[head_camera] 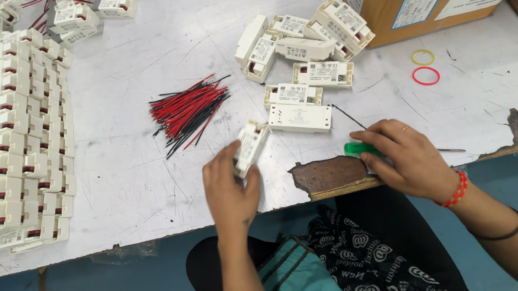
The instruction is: The person assembles small white electrical components by inserting red and black wires into terminals and tightening them with a green screwdriver. They handle multiple units, stacking completed ones and retrieving new ones from a cardboard box.
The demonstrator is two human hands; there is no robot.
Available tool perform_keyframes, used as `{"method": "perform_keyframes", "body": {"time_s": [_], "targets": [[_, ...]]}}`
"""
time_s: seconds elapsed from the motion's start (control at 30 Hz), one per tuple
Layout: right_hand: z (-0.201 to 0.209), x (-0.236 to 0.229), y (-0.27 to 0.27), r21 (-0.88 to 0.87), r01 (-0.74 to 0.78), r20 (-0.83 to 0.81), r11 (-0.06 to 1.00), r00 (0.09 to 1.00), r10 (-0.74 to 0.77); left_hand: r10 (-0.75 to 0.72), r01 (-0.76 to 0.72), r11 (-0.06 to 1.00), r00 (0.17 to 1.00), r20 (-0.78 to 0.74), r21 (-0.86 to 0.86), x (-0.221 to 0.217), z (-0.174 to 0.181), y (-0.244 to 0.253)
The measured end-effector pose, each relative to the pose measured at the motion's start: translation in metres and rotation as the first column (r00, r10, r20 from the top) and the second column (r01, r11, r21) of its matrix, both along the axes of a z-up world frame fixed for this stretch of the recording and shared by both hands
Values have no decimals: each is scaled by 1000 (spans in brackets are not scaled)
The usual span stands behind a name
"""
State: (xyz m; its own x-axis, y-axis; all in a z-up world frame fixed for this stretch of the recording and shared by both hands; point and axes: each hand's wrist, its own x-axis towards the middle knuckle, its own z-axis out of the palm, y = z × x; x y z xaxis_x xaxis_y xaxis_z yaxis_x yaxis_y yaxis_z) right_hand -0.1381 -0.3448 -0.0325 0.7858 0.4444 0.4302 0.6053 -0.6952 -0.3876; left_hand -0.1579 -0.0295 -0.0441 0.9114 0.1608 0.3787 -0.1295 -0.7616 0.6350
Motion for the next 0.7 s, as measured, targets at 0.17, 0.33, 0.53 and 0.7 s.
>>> {"method": "perform_keyframes", "body": {"time_s": [0.17,0.33,0.53,0.7], "targets": [[3,27,4,-85,-1,-1,996,1000,1,-61,61,998,998,-9,-33,-13,13,5],[18,58,-2,-75,63,75,995,995,-57,-199,199,979,980,-5,43,-16,20,5],[19,66,37,-20,-123,2,992,992,123,-440,439,898,896,-65,-25,0,29,-3],[31,70,42,186,-130,-48,974,989,141,-460,457,887,886,-57,-62,8,30,-14]]}}
